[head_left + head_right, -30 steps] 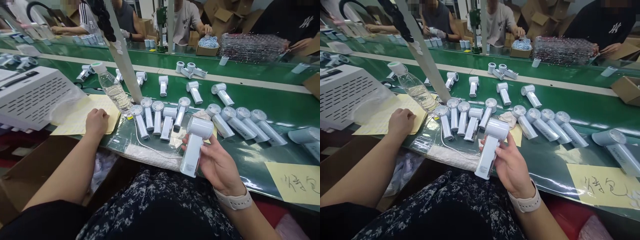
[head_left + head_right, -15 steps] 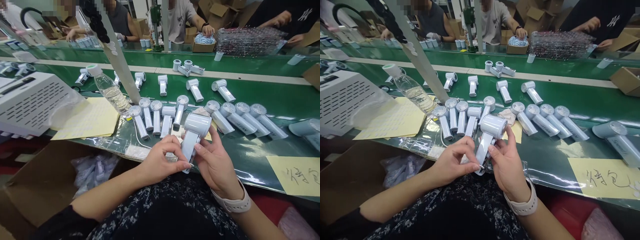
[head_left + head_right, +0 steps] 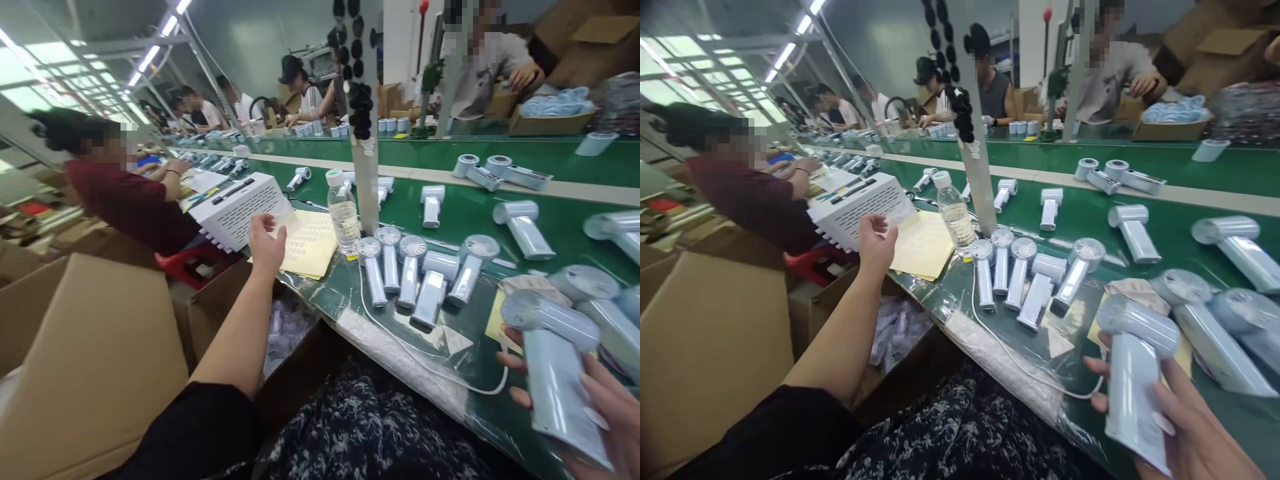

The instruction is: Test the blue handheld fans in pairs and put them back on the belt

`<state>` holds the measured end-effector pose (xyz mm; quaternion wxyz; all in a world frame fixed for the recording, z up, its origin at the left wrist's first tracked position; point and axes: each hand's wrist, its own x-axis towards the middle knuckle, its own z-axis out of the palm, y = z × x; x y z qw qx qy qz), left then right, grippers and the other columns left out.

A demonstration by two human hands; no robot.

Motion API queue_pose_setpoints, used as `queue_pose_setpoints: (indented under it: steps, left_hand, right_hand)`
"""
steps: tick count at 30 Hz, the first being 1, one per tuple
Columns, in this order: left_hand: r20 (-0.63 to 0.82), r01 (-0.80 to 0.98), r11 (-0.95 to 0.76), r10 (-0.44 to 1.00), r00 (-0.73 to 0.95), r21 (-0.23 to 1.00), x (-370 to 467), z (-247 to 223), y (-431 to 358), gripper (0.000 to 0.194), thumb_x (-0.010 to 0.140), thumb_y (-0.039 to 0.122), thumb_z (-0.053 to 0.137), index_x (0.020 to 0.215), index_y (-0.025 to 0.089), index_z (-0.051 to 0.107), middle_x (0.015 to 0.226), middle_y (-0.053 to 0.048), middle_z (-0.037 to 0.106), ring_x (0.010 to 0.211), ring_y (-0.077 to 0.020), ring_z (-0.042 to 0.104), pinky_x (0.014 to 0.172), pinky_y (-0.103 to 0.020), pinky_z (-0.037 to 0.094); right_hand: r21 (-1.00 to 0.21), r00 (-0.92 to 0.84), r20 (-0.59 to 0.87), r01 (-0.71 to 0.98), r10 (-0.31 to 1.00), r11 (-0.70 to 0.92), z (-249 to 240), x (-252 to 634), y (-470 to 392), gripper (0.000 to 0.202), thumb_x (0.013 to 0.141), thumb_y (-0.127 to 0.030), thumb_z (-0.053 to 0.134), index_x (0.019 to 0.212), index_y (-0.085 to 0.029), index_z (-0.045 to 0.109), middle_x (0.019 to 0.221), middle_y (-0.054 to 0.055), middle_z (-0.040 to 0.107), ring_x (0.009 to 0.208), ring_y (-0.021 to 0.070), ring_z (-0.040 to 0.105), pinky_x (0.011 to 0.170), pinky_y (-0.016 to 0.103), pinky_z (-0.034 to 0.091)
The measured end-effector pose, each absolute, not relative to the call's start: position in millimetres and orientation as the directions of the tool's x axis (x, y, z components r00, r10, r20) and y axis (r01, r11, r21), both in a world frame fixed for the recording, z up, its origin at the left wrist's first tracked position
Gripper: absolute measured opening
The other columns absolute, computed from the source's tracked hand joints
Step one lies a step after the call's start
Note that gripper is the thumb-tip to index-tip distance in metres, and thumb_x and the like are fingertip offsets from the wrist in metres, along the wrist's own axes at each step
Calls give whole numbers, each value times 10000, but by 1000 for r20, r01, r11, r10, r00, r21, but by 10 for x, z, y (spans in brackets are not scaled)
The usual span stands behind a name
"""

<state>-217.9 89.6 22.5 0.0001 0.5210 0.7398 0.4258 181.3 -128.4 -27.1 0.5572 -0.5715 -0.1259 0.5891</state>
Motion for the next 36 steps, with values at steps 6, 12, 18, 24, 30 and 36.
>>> queue_pose_setpoints:
  steps: [6, 12, 18, 24, 30, 36]
  left_hand:
    - [284, 670, 467, 654, -701, 578, -2892, -21, 1249, 519, 854, 243, 667, 1327, 132, 486, 1454, -179, 429, 1367, -368, 386, 1109, -616, 324]
    - [241, 743, 472, 742, -625, 474, -2986, 60, 1291, 265, 912, 320, 628, 1108, 141, 634, 1165, -88, 649, 1101, -246, 609, 994, -505, 469]
    - [440, 842, 187, 784, -438, 506, -2603, 462, 1109, 267, 884, 226, 645, 1128, 163, 556, 732, 52, 548, 737, -133, 541, 832, -297, 449]
    - [520, 491, -424, 852, -70, 761, -1658, 558, 832, 86, 939, 156, 526, 1017, 176, 493, 766, 29, 496, 616, -98, 456, 603, -240, 406]
    - [154, 198, -356, 752, 641, 913, -614, 315, 394, 171, 906, 175, 496, 1073, 210, 503, 787, 19, 485, 698, -129, 504, 639, -262, 434]
    - [-110, 332, -172, 722, 683, 928, -275, 93, 360, 104, 886, 261, 545, 965, 203, 583, 667, 54, 448, 605, -126, 414, 597, -265, 336]
  right_hand:
    - [-832, 294, -493, -432, 819, -346, -264, 1804, -1291, 707, 744, -455, 700, 1414, -469, 476, 1059, 60, 764, 655, 306, 746, 532, 323, 672]
    - [-797, 289, -544, -470, 787, -378, -86, 1749, -1333, 823, 627, -442, 811, 1397, -396, 524, 1158, 79, 739, 672, 280, 730, 494, 324, 647]
    - [-794, 297, -539, -494, 789, -356, 32, 1708, -1305, 912, 524, -383, 906, 1353, -263, 545, 942, 100, 762, 612, 201, 679, 537, 244, 604]
    - [-869, 237, -390, -416, 890, -270, 63, 1637, -1279, 790, 687, -353, 859, 1376, -258, 483, 929, 73, 747, 608, 139, 629, 552, 208, 534]
    - [-880, 235, -266, -455, 935, -136, -27, 1562, -1420, 558, 777, -364, 794, 1271, -229, 574, 1115, 116, 722, 808, 187, 690, 718, 286, 574]
    - [-888, 126, -352, -359, 928, -288, -231, 1417, -1379, 628, 881, -411, 678, 1428, -239, 422, 896, 49, 689, 646, 169, 616, 552, 302, 542]
